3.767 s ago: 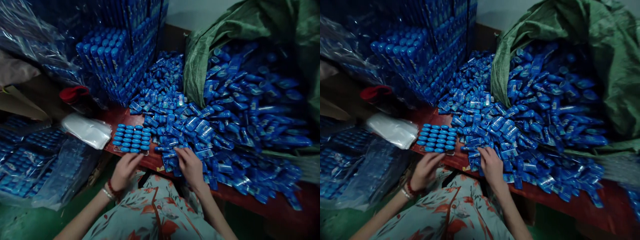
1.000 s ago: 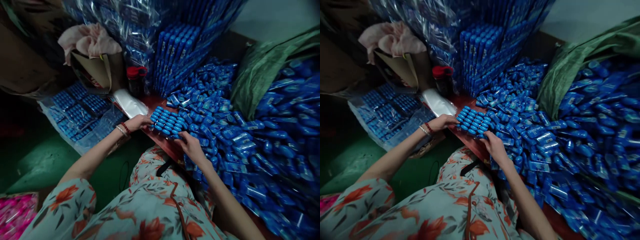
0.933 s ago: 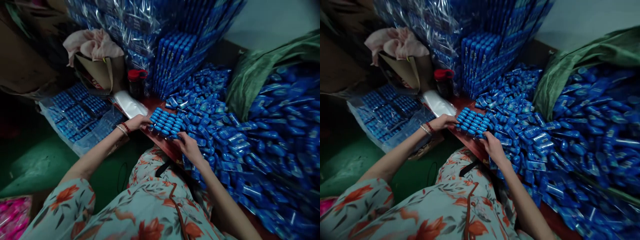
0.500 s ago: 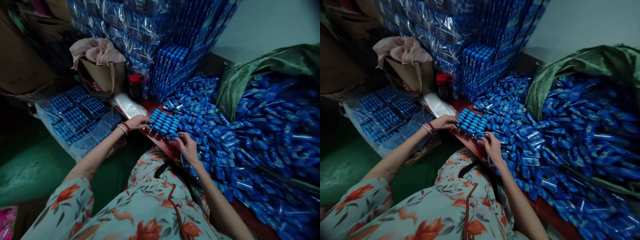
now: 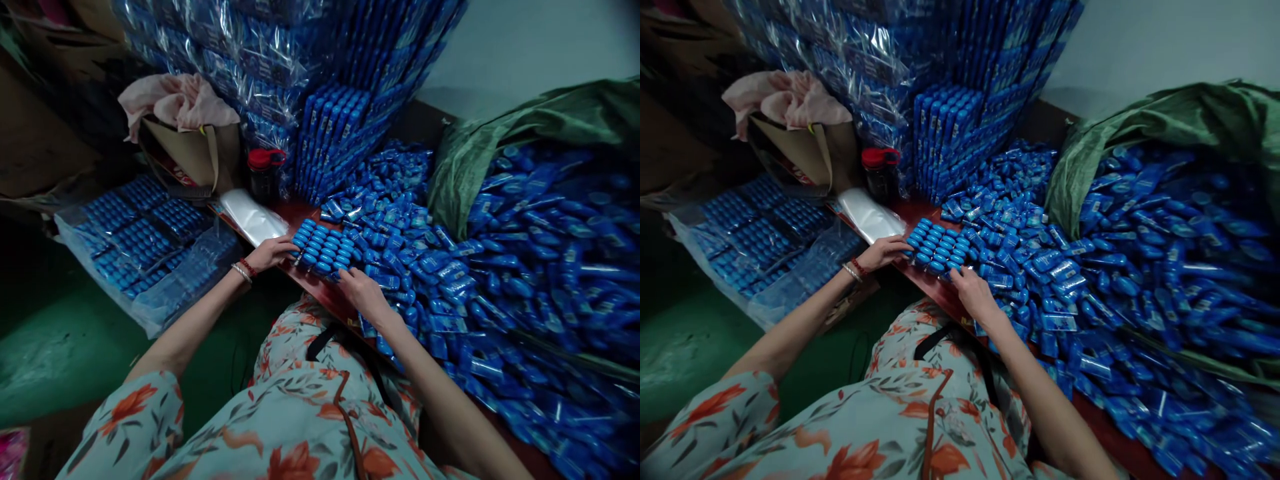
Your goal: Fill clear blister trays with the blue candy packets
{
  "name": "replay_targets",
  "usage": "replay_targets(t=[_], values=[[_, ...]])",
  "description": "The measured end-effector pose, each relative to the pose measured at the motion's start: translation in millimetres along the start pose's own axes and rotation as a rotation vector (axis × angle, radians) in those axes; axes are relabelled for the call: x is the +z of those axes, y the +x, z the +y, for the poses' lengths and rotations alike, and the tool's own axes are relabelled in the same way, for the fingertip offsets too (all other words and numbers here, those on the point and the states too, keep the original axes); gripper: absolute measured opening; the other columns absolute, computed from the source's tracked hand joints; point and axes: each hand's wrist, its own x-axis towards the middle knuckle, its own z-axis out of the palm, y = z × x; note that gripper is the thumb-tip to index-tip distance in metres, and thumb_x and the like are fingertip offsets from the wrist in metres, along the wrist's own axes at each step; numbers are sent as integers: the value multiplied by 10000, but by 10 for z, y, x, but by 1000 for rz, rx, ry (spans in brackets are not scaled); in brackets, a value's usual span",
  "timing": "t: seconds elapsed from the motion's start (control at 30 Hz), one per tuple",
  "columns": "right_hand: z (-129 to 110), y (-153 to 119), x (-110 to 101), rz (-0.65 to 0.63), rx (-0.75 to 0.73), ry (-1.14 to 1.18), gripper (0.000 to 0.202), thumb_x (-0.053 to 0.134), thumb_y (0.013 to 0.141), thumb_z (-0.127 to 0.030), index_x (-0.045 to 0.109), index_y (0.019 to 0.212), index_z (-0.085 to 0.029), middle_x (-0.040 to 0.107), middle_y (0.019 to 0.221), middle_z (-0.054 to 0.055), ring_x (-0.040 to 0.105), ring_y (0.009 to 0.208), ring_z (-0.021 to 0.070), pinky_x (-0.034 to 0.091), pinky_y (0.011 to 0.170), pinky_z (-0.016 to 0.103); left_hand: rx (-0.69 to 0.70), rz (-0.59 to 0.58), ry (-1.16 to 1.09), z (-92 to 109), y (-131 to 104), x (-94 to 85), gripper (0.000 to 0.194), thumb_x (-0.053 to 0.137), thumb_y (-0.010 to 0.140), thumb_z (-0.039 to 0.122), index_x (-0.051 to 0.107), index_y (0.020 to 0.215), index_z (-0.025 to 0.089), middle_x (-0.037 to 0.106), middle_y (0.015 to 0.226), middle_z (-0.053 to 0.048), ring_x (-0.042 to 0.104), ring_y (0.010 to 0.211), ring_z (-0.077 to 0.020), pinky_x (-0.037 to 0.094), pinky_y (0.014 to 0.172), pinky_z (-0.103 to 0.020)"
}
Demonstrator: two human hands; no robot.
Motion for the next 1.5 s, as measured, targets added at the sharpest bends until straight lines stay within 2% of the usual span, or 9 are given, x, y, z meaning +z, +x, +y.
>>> replay_targets(t=[0.27, 0.5, 0.57, 0.73, 0.83, 0.97, 1.07, 1.3, 1.5], values=[[-161, 92, -141, -157, -180, -197, 325, 353, 879, -33, 534, 1121, -154, 601, 917, 104, 552, 885, 199, 407, 715, 269, -155, 115, -174, -27, -14, 20, 289, 582, 845, 397, 698, 938, 149, 605, 857, -63, 585, 752, -129, 489, 667, -233], [-279, 173, -274, -241, -128, -203, 324, 335, 871, -26, 541, 1081, -162, 610, 957, 119, 600, 844, 224, 426, 670, 293, -273, 225, -225, -69, -72, 63, 330, 617, 810, 430, 695, 902, 124, 562, 782, -34, 549, 704, -122, 485, 637, -241], [-271, 180, -283, -251, -116, -180, 325, 335, 868, -25, 543, 1073, -167, 607, 963, 123, 606, 843, 227, 421, 637, 285, -243, 189, -142, -30, -54, 65, 294, 582, 840, 393, 686, 908, 127, 557, 782, -34, 551, 711, -125, 485, 650, -245], [-199, 195, -186, -216, -67, -141, 316, 351, 879, -46, 542, 1093, -178, 605, 938, 107, 603, 852, 214, 402, 617, 265, -101, -124, 273, 178, 46, 39, 270, 416, 882, 137, 613, 1061, 186, 576, 1006, -73, 575, 877, -150, 465, 742, -249], [-193, 150, -74, -147, 10, -131, 279, 371, 913, -118, 538, 1125, -188, 603, 971, 101, 591, 875, 200, 401, 618, 256, -147, -144, 355, 212, 57, 25, 263, 411, 883, 135, 575, 1081, 187, 561, 1015, -72, 580, 849, -155, 465, 722, -250], [-315, 23, -38, 11, 209, -171, 383, 387, 947, -323, 438, 1298, -177, 588, 1019, 131, 579, 835, 209, 399, 608, 275, -147, -52, 261, 161, 10, 57, 212, 440, 914, 245, 576, 1061, 176, 550, 1030, -81, 577, 883, -165, 466, 770, -263], [-453, 50, -122, 112, 324, -170, 381, 397, 941, -357, 475, 1270, -181, 572, 1039, 134, 552, 799, 210, 374, 593, 288, -128, 23, 235, 158, -17, 115, 230, 454, 919, 307, 588, 1041, 165, 550, 1020, -85, 571, 885, -163, 465, 783, -265], [-528, 642, -21, 135, -67, -25, 274, 399, 948, -242, 556, 1172, -229, 559, 1041, 80, 472, 949, 215, 340, 732, 312, -126, 43, 301, 183, -19, 170, 188, 463, 911, 244, 585, 1005, 137, 560, 991, -95, 554, 842, -170, 461, 717, -275], [-506, 703, 100, 160, -52, -11, 234, 415, 939, -198, 575, 1110, -201, 573, 986, 68, 465, 928, 214, 303, 720, 325, -154, 468, -11, 305, -21, -97, 96, 605, 840, 233, 619, 895, 155, 568, 868, -40, 542, 831, -138, 456, 763, -260]])
